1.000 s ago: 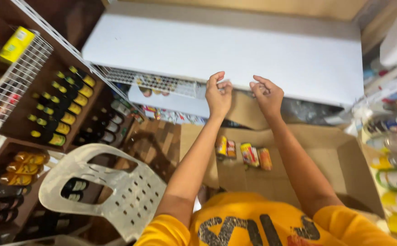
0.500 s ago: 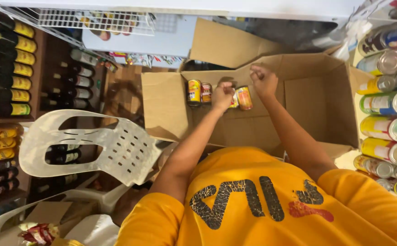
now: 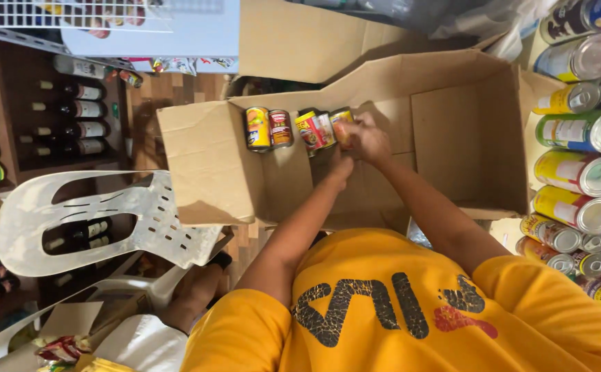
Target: Stocking various canned food items onto shelves from a cardboard box.
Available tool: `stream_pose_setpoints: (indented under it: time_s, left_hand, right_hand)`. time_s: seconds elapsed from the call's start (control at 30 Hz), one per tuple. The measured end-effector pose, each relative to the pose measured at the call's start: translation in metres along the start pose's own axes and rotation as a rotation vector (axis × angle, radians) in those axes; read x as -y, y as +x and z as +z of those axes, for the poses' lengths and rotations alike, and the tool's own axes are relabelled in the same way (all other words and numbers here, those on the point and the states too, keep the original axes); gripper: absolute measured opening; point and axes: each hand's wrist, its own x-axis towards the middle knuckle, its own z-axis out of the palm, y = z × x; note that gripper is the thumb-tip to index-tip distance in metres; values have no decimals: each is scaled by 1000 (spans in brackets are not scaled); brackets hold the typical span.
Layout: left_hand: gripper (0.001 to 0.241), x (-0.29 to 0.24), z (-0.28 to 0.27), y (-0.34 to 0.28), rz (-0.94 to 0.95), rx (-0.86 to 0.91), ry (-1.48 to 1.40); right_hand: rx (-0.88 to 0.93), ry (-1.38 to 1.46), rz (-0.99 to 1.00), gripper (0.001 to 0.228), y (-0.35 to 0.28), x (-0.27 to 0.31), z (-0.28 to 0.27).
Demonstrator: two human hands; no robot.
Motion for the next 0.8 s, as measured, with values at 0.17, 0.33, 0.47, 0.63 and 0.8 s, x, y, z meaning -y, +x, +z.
stream_pose_setpoints:
  time_s: [0.17, 0.33, 0.47, 0.63, 0.8]
  left_hand:
    - [80, 11, 36, 0, 11, -124, 5]
    - [82, 5, 73, -7, 353, -228, 550]
    - [59, 54, 69, 44, 469, -223, 445]
    - [56, 51, 39, 49, 350, -145, 217]
    - [42, 47, 26, 70, 67, -239, -82]
  right_hand:
    - [130, -2, 3, 59, -9, -24, -20]
    - [-228, -11, 121, 42, -14, -102, 18]
    - [-150, 47, 176, 49, -2, -65, -26]
    - [-125, 106, 73, 64, 7, -75, -6]
    - [-15, 373, 216, 53, 3, -115, 65]
